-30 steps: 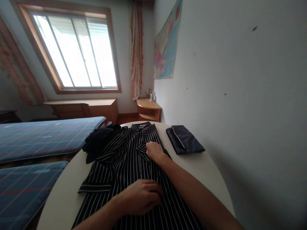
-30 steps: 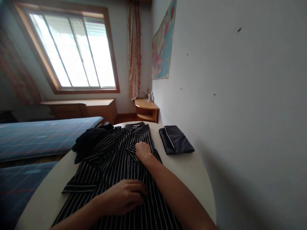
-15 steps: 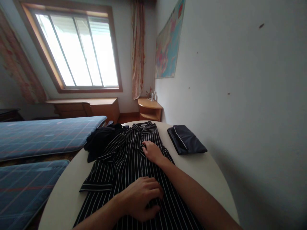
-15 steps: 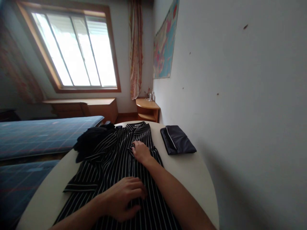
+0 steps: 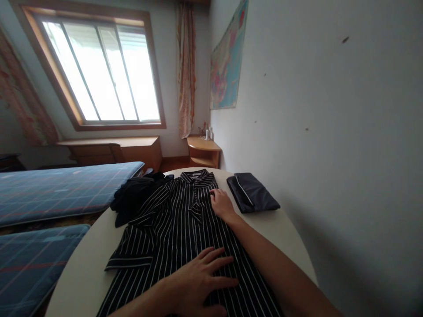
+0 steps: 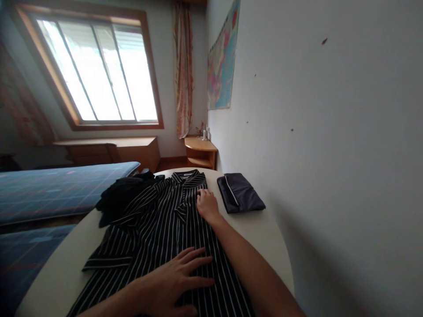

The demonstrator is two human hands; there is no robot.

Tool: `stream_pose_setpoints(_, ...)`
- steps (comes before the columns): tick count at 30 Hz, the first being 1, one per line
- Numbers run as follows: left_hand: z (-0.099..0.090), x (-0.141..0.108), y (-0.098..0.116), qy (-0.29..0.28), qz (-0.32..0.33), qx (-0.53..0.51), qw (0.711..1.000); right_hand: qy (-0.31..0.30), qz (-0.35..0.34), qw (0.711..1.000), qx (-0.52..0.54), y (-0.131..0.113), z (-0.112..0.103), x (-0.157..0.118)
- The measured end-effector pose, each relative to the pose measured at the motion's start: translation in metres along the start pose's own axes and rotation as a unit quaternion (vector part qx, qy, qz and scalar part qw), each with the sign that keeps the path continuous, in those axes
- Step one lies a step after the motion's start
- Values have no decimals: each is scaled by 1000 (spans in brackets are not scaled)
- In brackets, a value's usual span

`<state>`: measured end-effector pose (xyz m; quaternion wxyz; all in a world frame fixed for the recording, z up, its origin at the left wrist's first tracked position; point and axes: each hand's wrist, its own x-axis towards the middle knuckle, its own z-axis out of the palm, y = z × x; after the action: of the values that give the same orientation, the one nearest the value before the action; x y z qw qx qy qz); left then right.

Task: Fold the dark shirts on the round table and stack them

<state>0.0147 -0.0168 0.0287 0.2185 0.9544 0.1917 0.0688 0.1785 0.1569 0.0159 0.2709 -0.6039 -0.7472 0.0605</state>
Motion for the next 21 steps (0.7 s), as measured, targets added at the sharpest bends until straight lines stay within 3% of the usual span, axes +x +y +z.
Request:
stream_pose_setpoints(4,-3,4,4,26,-31,12,999,-49,146,986,-57,18,-9,23)
stream_pose_setpoints(7,-2,5,2,13,-37,25,999,-83,200,974,-61,26,-6,40)
stream_pose_setpoints(11,5,4,-9,14,-15,20,1000,-103,206,971,-62,24,1,60)
stream_pose_setpoints(15,11,4,-19,23,-2,31,999,-81,172,979,-70,16,7,73)
stream_pose_setpoints(21,11,6,-20,28,5,39,999,-67,136,984,-95,21,16,64)
